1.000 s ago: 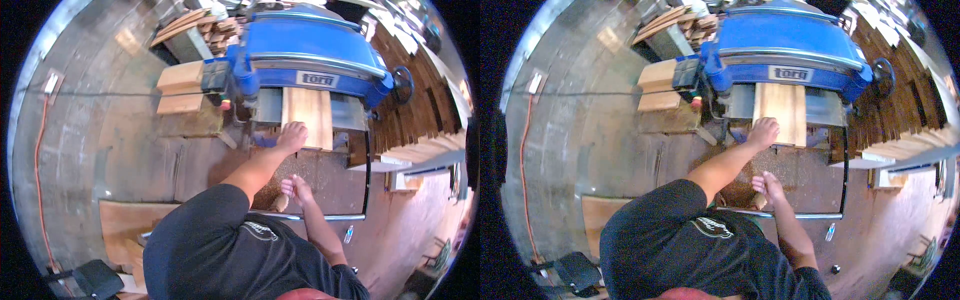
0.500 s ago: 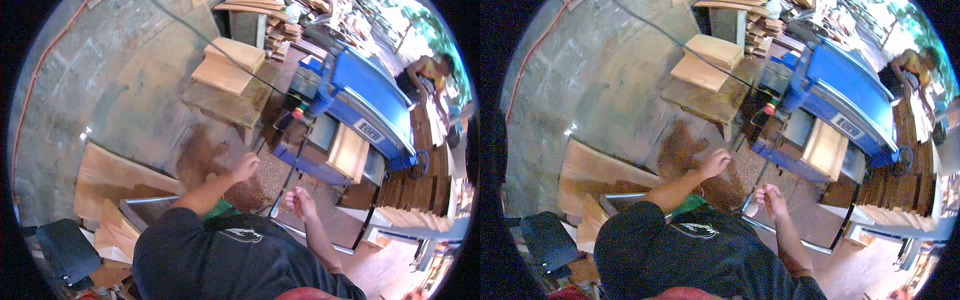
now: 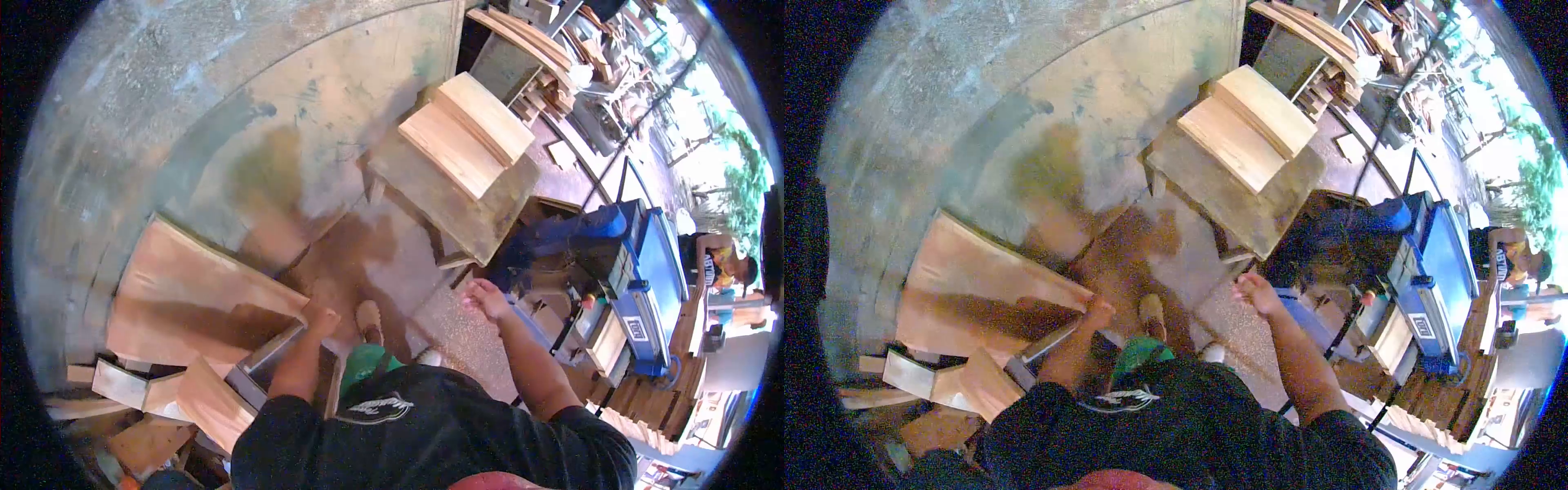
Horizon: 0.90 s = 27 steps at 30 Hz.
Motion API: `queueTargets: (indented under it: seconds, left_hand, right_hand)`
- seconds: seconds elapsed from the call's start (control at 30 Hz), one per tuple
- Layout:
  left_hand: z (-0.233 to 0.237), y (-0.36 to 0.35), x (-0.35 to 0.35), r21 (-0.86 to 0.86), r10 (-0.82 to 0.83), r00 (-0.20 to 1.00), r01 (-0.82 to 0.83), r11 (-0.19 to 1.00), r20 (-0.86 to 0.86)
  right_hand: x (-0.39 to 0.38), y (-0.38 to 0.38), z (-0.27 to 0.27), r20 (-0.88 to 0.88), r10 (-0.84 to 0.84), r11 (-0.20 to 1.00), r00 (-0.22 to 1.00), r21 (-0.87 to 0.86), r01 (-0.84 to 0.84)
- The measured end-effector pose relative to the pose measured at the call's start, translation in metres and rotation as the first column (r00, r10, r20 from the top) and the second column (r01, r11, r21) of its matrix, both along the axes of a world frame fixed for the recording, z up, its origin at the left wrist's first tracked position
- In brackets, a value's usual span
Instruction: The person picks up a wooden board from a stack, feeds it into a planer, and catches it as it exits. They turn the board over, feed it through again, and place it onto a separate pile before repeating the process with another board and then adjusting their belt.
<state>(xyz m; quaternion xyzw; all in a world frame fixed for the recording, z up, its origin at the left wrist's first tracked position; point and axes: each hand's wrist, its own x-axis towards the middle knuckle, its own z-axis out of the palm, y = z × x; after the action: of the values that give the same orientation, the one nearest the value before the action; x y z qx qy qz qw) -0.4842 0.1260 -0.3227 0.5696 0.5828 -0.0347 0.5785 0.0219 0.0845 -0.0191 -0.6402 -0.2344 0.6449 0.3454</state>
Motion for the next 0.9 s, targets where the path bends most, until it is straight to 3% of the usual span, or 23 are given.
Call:
queueTargets:
  seconds: [0.03, 0.1, 0.2, 0.33, 0.4, 0.43, 0.5, 0.53, 0.6, 0.63, 0.67, 0.7, 0.73, 0.8, 0.87, 0.9]
  left_hand:
    - [0.008, -0.002, -0.006, -0.008, 0.002, 1.0, -0.002, 1.0, 0.003]
    - [0.04, -0.017, -0.015, 0.304, 0.079, 0.997, -0.074, 0.95, -0.006]
    - [-0.035, -0.029, -0.038, 0.211, 0.067, 0.996, -0.054, 0.976, -0.057]
    - [0.073, 0.013, -0.003, 0.117, 0.114, 0.961, -0.087, 0.989, -0.253]
    - [0.097, 0.045, 0.009, 0.133, 0.106, 0.991, -0.094, 0.987, -0.085]
    - [0.067, 0.053, 0.013, 0.12, 0.091, 0.992, -0.08, 0.989, -0.091]
    - [-0.023, 0.064, 0.018, 0.467, -0.028, 0.997, 0.055, 0.882, -0.066]
    - [0.002, 0.099, 0.043, 0.386, 0.039, 0.999, -0.022, 0.922, -0.037]
    - [0.082, 0.18, 0.102, 0.223, 0.193, 0.981, -0.187, 0.957, -0.004]
    - [0.106, 0.216, 0.133, 0.135, 0.273, 0.96, -0.279, 0.951, 0.066]
    - [0.112, 0.254, 0.161, 0.045, 0.357, 0.925, -0.365, 0.93, 0.129]
    - [0.078, 0.286, 0.183, 0.178, 0.326, 0.92, -0.366, 0.913, 0.216]
    - [0.043, 0.314, 0.206, 0.302, 0.284, 0.91, -0.374, 0.877, 0.301]
    - [0.097, 0.407, 0.276, 0.467, 0.14, 0.966, -0.229, 0.854, 0.217]
    - [0.077, 0.484, 0.333, 0.612, 0.015, 0.974, -0.153, 0.776, 0.225]
    - [0.066, 0.521, 0.36, 0.624, 0.008, 0.975, -0.15, 0.767, 0.224]
  right_hand:
    - [0.006, 0.014, -0.012, 0.005, -0.052, 0.999, 0.999, -0.015, 0.052]
    - [0.01, 0.038, -0.024, 0.061, -0.138, 0.987, 0.989, -0.08, 0.142]
    - [0.021, 0.063, -0.028, 0.074, -0.114, 0.973, 0.991, -0.191, 0.126]
    - [0.043, 0.088, -0.063, 0.146, -0.088, 0.951, 0.985, -0.281, 0.127]
    - [0.069, 0.097, -0.107, 0.111, -0.072, 0.961, 0.991, -0.26, 0.099]
    - [0.079, 0.103, -0.124, 0.08, -0.05, 0.972, 0.996, -0.226, 0.067]
    - [0.09, 0.134, -0.146, 0.135, -0.071, 0.955, 0.988, -0.278, 0.107]
    - [0.097, 0.154, -0.16, 0.194, -0.077, 0.94, 0.978, -0.313, 0.136]
    - [0.103, 0.194, -0.175, 0.423, -0.094, 0.969, 0.901, -0.17, 0.18]
    - [0.113, 0.215, -0.186, 0.418, -0.108, 0.962, 0.902, -0.183, 0.2]
    - [0.128, 0.24, -0.2, 0.59, -0.041, 0.983, 0.806, -0.123, 0.139]
    - [0.139, 0.258, -0.213, 0.738, 0.013, 0.994, 0.674, -0.082, 0.07]
    - [0.146, 0.273, -0.22, 0.734, 0.005, 0.991, 0.679, -0.093, 0.093]
    - [0.155, 0.303, -0.224, 0.822, -0.076, 0.921, 0.564, -0.16, 0.356]
    - [0.167, 0.324, -0.233, 0.843, -0.085, 0.911, 0.531, -0.15, 0.384]
    - [0.173, 0.33, -0.247, 0.765, -0.242, 0.893, 0.596, -0.065, 0.446]
